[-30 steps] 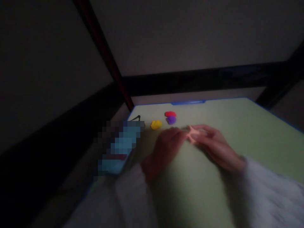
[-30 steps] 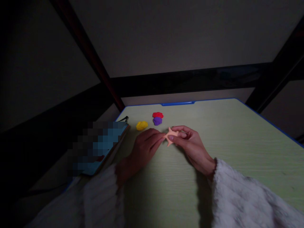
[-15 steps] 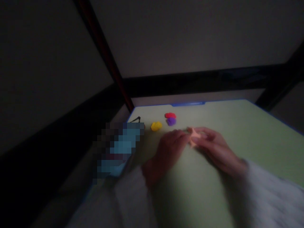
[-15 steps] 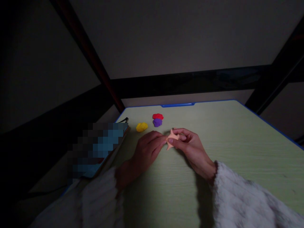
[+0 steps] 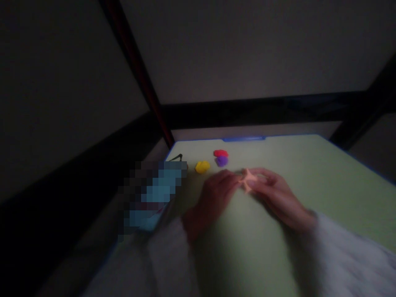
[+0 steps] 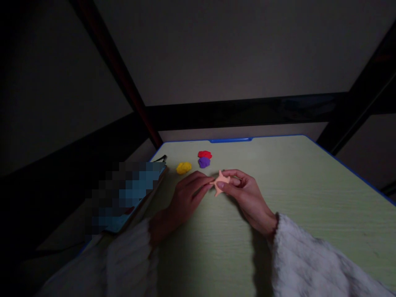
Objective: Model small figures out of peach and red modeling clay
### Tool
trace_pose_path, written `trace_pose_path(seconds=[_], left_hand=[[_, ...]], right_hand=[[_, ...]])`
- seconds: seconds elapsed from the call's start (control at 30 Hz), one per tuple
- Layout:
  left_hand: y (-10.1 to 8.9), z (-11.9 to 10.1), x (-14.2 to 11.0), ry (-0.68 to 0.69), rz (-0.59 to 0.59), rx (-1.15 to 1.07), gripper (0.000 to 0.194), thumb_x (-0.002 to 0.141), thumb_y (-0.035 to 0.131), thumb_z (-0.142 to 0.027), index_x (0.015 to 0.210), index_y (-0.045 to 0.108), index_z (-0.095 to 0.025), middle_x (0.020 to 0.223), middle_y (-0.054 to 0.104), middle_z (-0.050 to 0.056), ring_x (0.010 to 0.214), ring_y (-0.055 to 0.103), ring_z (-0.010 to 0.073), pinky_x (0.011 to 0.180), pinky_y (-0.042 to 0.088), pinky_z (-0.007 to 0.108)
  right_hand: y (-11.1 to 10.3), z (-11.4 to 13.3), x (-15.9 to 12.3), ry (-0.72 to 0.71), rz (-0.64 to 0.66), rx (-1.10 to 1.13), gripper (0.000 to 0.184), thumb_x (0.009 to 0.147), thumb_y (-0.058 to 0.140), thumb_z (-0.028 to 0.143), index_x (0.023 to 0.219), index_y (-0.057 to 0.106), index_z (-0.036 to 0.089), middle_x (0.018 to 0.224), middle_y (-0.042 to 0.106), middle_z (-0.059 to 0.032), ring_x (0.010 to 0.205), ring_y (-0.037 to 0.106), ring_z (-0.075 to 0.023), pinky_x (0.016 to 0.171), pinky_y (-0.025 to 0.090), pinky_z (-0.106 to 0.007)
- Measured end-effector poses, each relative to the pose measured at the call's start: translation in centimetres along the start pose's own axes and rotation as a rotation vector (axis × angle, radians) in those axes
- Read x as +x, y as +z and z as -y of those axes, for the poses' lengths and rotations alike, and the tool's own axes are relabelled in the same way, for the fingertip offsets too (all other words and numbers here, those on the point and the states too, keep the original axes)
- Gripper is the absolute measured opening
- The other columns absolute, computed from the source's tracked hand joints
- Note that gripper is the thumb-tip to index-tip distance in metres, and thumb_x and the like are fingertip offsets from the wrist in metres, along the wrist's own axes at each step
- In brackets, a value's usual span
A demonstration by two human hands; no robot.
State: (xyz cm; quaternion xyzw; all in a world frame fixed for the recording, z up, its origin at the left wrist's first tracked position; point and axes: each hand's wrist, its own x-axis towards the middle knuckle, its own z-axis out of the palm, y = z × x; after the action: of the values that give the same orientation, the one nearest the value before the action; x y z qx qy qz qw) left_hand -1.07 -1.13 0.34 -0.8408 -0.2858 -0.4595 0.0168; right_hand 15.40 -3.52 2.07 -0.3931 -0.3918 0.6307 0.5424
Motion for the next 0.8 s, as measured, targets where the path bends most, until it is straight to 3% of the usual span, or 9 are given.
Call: trace_pose_path(seconds=[0.2, 0.4, 0.63, 0.8], left_hand=[[0.25, -0.34, 0.11, -0.082, -0.047, -0.121, 0.011, 0.082, 0.055, -0.018, 0.078, 0.064, -0.013, 0.071, 0.061, 0.002, 0.067, 0.056, 0.0097, 0.062, 0.048, 0.021], [0.35, -1.0, 0.6, -0.325, -0.056, -0.312, 0.01, 0.079, 0.058, -0.019, 0.075, 0.067, -0.014, 0.068, 0.061, 0.001, 0.064, 0.056, 0.0094, 0.06, 0.046, 0.021], [0.86, -0.36, 0.46, -0.564, -0.036, -0.576, 0.009, 0.068, 0.068, -0.019, 0.076, 0.067, -0.014, 0.073, 0.063, 0.002, 0.065, 0.058, 0.0102, 0.06, 0.048, 0.022], [0.95, -0.32, 0.43, -0.614, -0.02, -0.651, 0.009, 0.067, 0.068, -0.021, 0.074, 0.069, -0.015, 0.074, 0.065, 0.004, 0.068, 0.06, 0.0121, 0.06, 0.048, 0.023]], right_hand=[[0.21, 0.24, 0.05, 0.028, 0.009, 0.054, 0.033, 0.053, 0.081, 0.021, 0.082, 0.065, 0.017, 0.066, 0.068, 0.0024, 0.059, 0.057, -0.0079, 0.059, 0.041, -0.02], [-0.04, 0.29, 0.12, 0.097, 0.022, 0.082, 0.031, 0.056, 0.081, 0.023, 0.083, 0.067, 0.021, 0.072, 0.068, 0.0022, 0.064, 0.058, -0.0087, 0.059, 0.043, -0.02], [-0.12, 0.11, 0.07, 0.084, 0.059, 0.071, 0.032, 0.059, 0.079, 0.023, 0.088, 0.067, 0.02, 0.079, 0.069, 0.0003, 0.07, 0.061, -0.0103, 0.063, 0.047, -0.02], [-0.18, -0.06, 0.09, 0.14, 0.085, 0.129, 0.034, 0.057, 0.08, 0.019, 0.089, 0.067, 0.021, 0.08, 0.068, 0.0018, 0.067, 0.06, -0.0072, 0.06, 0.047, -0.016]])
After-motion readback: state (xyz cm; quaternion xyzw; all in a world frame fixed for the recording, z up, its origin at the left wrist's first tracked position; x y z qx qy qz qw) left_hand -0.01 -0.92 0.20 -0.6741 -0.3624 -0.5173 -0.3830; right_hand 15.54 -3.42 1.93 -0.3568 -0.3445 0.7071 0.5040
